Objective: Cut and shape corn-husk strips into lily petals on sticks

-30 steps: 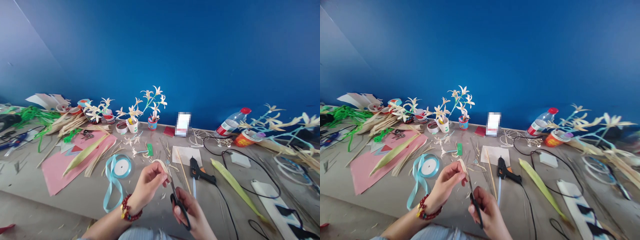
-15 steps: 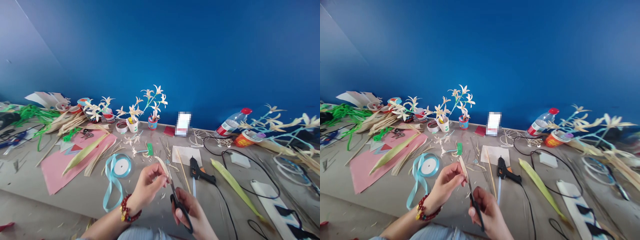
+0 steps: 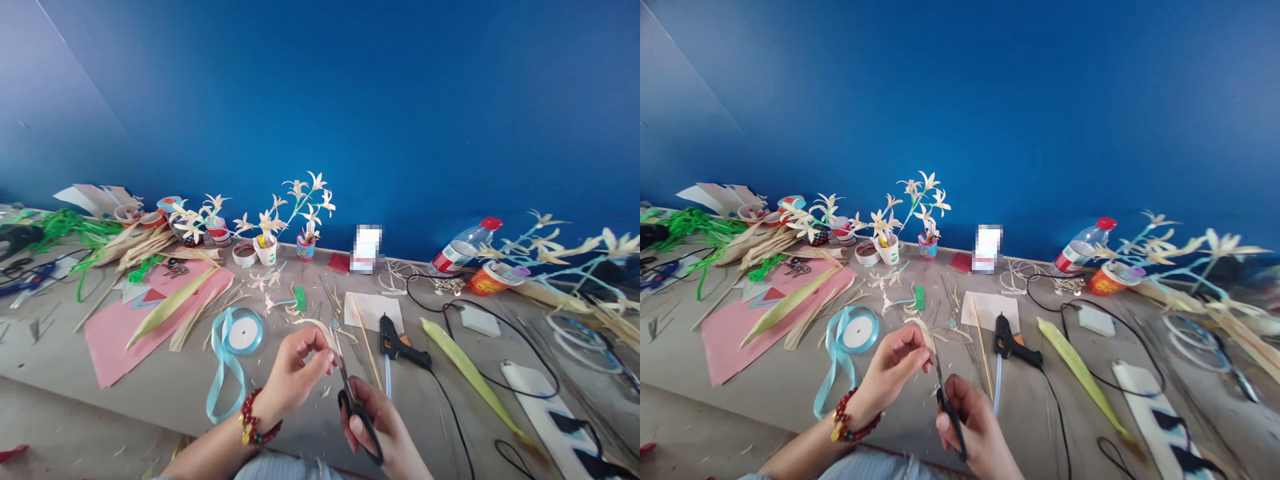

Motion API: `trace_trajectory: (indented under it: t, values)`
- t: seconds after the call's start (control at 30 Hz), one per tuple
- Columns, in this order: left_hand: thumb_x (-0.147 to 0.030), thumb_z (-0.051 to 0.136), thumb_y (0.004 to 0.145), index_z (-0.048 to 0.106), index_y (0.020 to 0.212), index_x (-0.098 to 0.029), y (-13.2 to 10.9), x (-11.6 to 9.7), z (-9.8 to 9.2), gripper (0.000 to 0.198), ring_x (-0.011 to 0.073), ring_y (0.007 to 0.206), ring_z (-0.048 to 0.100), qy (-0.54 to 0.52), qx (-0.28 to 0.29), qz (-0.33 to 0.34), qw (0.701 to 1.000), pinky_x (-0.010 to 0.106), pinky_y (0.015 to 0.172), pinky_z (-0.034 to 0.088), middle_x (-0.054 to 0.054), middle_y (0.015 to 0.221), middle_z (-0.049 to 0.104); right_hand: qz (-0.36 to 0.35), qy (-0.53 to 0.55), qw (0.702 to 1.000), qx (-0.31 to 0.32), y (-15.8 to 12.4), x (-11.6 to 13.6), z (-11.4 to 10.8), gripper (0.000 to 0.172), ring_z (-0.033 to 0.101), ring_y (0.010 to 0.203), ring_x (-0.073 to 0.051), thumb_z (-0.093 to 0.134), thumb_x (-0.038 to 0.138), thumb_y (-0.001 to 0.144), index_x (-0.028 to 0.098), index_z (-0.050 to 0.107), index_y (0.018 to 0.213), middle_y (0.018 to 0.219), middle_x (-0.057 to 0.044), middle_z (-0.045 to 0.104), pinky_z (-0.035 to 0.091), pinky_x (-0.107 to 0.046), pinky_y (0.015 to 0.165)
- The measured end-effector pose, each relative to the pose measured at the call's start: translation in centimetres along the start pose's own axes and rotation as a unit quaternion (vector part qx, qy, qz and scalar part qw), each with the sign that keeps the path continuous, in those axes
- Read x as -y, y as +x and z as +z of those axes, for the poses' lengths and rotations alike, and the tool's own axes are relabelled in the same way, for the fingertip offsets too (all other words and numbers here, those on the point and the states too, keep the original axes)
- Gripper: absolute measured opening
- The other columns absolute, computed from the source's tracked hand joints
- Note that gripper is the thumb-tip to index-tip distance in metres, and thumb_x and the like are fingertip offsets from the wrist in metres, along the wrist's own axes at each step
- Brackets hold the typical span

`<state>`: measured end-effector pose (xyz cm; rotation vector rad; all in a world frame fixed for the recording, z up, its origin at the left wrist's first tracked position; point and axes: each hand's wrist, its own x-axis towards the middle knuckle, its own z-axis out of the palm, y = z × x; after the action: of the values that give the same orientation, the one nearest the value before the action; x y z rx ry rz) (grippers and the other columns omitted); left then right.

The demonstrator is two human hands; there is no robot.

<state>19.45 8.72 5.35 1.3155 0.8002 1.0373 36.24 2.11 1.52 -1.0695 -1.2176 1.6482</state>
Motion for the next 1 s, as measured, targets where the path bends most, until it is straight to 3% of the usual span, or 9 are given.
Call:
trace_trajectory:
  t: [0.43, 0.7, 1.0]
  values:
    - [-0.035, 0.060, 0.089, 0.056, 0.071, -0.016, -0.02, -0.05, 0.07, 0.027, 0.0135, 0.063, 0.054, -0.007, 0.008, 0.000, 1.000, 0.025, 0.063, 0.044, 0.004, 0.067, 0.061, -0.010, 0.002, 1.000, 0.002, -0.11, -0.44, 0.06, 0.062, 0.032, 0.042, -0.007, 0.064, 0.081, 0.067, 0.023, 0.042, 0.073, 0.050, 0.007, 0.045, 0.026, -0.021, 0.044]
    - [-0.032, 0.059, 0.090, 0.057, 0.073, -0.016, 0.18, -0.10, -0.22, 0.024, 0.0136, 0.063, 0.056, 0.015, 0.026, -0.001, 1.000, 0.024, 0.062, 0.043, 0.003, 0.067, 0.061, 0.001, 0.004, 1.000, -0.012, -0.01, -0.21, 0.03, 0.061, 0.030, 0.039, -0.005, 0.066, 0.079, 0.067, 0.023, 0.042, 0.071, 0.049, 0.009, 0.043, 0.025, -0.019, 0.040]
    - [-0.026, 0.056, 0.090, 0.057, 0.071, -0.016, 0.34, -0.84, -0.66, 0.021, 0.0138, 0.065, 0.054, 0.058, 0.053, 0.006, 0.997, 0.025, 0.065, 0.041, 0.002, 0.067, 0.060, -0.003, 0.001, 1.000, 0.015, -0.21, 0.08, -0.37, 0.063, 0.034, 0.043, -0.007, 0.065, 0.081, 0.067, 0.022, 0.043, 0.073, 0.051, 0.006, 0.049, 0.026, -0.021, 0.045]
